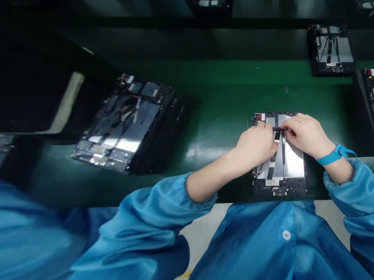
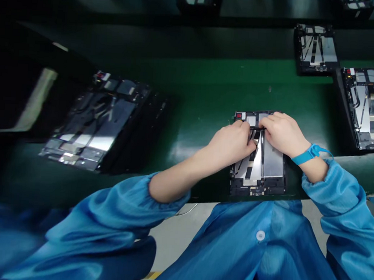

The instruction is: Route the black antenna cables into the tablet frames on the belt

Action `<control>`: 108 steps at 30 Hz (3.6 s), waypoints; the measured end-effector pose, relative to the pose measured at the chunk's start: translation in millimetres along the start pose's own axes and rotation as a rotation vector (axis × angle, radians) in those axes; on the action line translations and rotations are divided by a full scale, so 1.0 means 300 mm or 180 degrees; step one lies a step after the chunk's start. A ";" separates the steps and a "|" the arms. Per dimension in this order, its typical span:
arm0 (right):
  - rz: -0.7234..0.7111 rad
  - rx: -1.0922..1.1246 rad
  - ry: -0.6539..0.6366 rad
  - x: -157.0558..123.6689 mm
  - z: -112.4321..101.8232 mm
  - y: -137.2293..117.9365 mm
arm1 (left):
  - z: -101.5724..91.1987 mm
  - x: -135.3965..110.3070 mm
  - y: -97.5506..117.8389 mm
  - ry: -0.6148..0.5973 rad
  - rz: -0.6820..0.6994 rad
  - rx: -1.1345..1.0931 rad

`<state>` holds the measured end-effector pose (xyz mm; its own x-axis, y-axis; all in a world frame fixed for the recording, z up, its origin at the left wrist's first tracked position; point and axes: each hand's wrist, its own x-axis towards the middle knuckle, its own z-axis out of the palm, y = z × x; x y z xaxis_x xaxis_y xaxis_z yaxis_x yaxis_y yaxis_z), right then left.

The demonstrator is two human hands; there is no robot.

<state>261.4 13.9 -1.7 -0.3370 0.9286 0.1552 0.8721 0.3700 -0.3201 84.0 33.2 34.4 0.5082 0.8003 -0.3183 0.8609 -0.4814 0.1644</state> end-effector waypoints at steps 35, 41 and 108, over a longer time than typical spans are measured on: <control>0.1624 0.3248 0.0423 -0.088 0.025 0.155 | 0.007 0.247 -0.059 0.0159 0.1210 -0.1726; 0.1696 0.3289 0.0397 -0.096 0.010 0.165 | 0.007 0.243 -0.041 0.0231 0.1167 -0.1579; -0.0342 0.1395 -0.0984 0.004 -0.023 -0.128 | 0.205 -0.210 -0.208 0.0530 0.0050 -0.3609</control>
<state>230.0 0.5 17.2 -0.5623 0.8253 -0.0523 0.6198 0.3787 -0.6873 -3.2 -9.3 -13.1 0.4429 0.8751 -0.1951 0.3355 0.0400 0.9412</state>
